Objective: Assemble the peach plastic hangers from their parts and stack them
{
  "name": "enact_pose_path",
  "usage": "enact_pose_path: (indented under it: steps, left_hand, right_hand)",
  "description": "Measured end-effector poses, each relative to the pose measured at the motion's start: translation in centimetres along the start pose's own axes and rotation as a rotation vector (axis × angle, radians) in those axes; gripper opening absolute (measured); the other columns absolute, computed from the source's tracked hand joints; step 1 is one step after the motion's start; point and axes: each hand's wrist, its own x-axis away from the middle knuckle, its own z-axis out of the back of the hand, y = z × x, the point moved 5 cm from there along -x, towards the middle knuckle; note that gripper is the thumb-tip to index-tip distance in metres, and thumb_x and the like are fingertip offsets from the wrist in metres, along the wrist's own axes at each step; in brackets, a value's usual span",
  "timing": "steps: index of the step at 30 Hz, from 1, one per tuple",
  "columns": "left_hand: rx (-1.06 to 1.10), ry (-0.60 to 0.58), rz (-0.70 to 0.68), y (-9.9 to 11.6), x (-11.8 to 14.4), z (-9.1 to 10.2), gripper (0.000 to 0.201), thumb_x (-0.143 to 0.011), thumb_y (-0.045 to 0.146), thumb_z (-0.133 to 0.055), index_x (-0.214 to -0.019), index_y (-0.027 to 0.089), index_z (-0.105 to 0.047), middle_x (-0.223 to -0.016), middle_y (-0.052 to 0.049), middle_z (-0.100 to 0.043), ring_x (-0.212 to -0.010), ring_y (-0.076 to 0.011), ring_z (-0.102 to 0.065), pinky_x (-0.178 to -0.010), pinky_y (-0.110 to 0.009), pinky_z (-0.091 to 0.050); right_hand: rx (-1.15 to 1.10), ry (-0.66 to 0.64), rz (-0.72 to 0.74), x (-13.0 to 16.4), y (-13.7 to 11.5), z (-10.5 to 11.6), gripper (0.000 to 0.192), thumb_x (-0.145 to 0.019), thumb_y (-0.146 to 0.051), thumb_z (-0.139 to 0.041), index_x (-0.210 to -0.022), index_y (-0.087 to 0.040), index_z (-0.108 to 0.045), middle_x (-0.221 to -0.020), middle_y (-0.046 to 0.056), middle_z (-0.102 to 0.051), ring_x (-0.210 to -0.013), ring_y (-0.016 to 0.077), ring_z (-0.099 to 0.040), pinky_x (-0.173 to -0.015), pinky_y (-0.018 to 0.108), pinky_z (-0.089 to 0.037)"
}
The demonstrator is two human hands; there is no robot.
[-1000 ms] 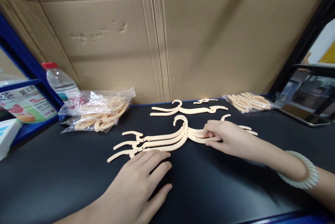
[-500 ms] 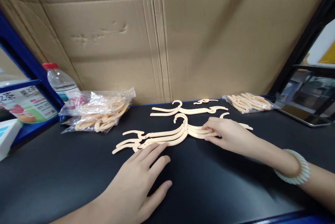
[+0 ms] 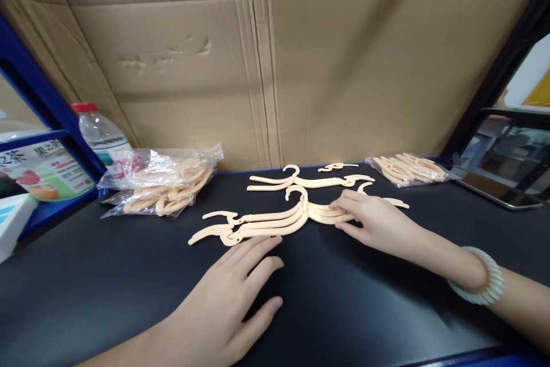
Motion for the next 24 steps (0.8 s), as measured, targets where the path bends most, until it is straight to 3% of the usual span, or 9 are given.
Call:
enact_pose_path:
  steps: [7, 24]
  left_hand:
    - [0.098, -0.091, -0.077, 0.3, -0.2, 0.4, 0.034, -0.088, 0.014, -0.048, -0.12, 0.023, -0.054, -0.133, -0.005, -0.056, -0.125, -0.0226, -0.049, -0.102, -0.038, -0.047]
    - [0.122, -0.094, -0.084, 0.2, -0.7, 0.5, 0.032, -0.086, 0.014, -0.049, -0.116, 0.023, -0.056, -0.129, -0.007, -0.058, -0.121, -0.024, -0.052, -0.1, -0.04, -0.047]
  right_hand:
    - [-0.17, -0.225, 0.289, 1.0, -3.9, 0.1, 0.023, -0.09, -0.019, -0.05, -0.109, -0.021, -0.062, -0.093, 0.004, -0.066, -0.083, 0.0174, -0.062, -0.073, 0.028, -0.046]
    - [-0.252, -0.218, 0.297, 0.9, -3.8, -0.1, 0.022, -0.089, -0.019, -0.051, -0.107, -0.02, -0.064, -0.093, 0.004, -0.067, -0.08, 0.0154, -0.06, -0.071, 0.027, -0.043]
